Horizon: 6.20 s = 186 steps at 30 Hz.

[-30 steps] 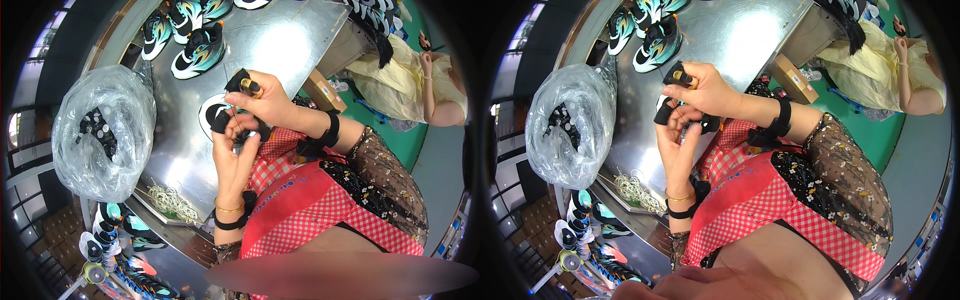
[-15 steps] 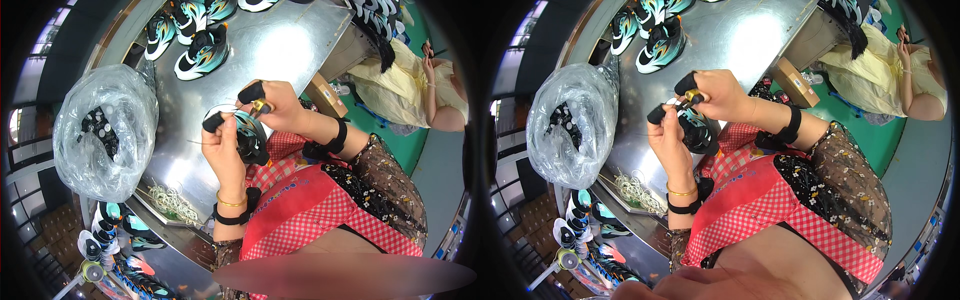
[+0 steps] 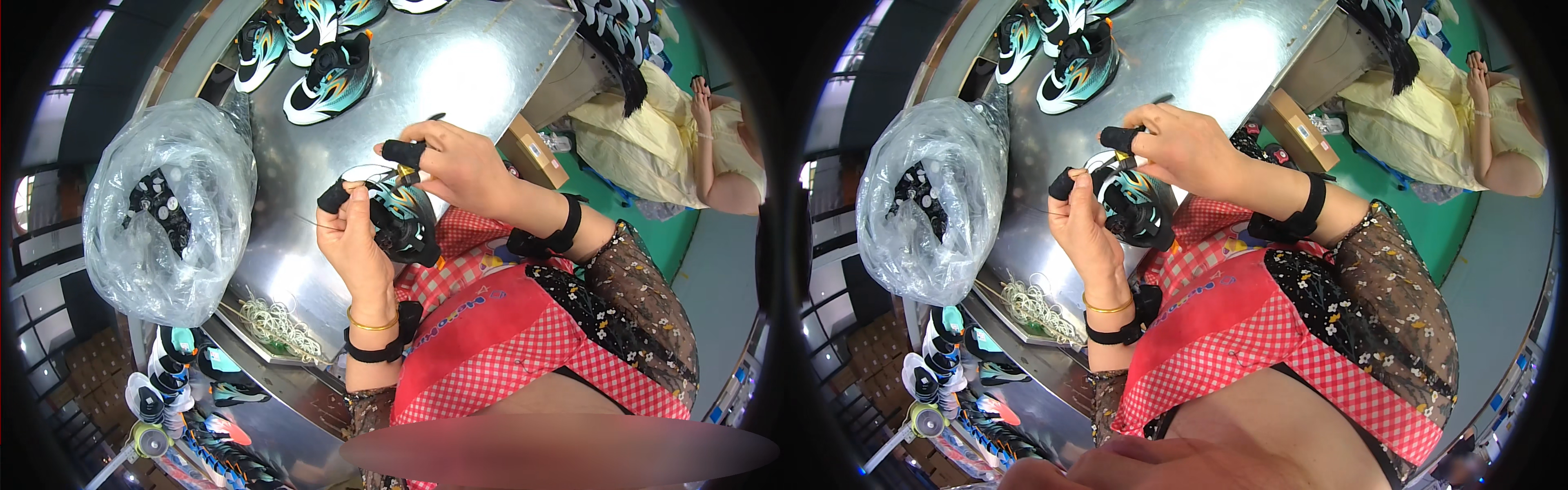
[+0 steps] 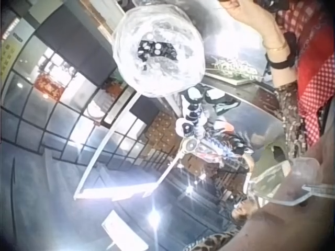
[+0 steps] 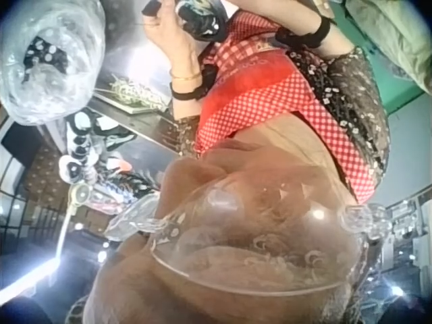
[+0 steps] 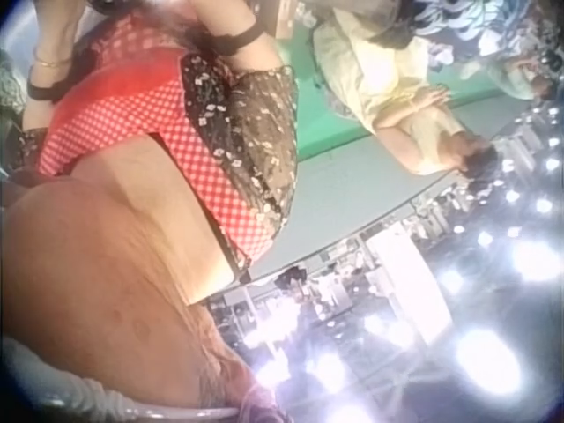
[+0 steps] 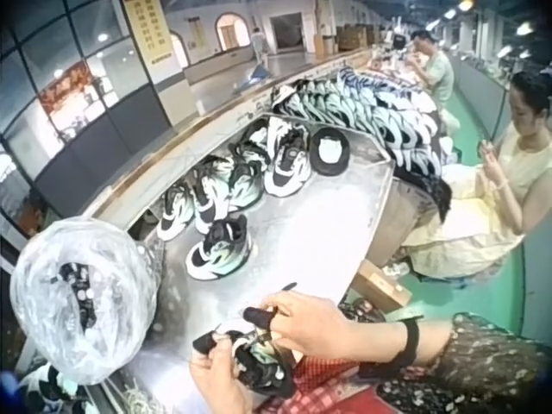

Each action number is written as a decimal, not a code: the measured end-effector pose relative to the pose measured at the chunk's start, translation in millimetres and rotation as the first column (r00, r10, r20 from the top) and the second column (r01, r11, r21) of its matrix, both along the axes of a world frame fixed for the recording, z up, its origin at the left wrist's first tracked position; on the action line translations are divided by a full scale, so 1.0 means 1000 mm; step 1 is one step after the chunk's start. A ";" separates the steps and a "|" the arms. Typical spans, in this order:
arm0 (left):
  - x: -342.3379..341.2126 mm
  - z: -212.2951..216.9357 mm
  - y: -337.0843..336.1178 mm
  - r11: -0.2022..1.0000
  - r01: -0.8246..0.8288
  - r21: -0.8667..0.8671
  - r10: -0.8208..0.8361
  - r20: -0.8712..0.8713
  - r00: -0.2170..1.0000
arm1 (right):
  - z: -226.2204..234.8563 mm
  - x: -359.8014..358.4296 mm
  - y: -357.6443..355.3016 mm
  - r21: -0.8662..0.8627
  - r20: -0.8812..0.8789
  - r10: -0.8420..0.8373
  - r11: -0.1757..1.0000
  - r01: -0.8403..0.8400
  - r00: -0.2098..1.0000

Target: The person uses a lighter to singe loose threads on a shoe upper, occasionally reaching into a plastic bag for small black components to attach. They repeat this process on multiple uppers, rotating each piece to reach different areas before setting them aside on the metal workbench.

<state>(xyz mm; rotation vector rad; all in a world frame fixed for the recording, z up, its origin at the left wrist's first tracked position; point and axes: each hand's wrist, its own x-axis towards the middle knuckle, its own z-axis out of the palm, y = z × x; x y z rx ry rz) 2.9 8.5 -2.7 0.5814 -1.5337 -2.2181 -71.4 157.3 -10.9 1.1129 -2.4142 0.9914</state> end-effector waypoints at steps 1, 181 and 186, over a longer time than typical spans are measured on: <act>0.000 0.003 0.002 1.000 0.022 0.001 -0.022 0.023 1.000 | 0.000 0.003 0.001 0.058 0.002 -0.036 0.998 0.036 0.999; 0.001 0.011 -0.036 0.536 0.796 0.281 -0.783 -0.185 0.593 | -0.006 0.002 -0.016 -0.449 0.618 0.467 0.870 -0.204 0.632; 0.001 0.010 -0.039 0.528 0.810 0.257 -0.805 -0.153 0.573 | -0.004 0.002 -0.016 -0.462 0.616 0.496 0.857 -0.230 0.612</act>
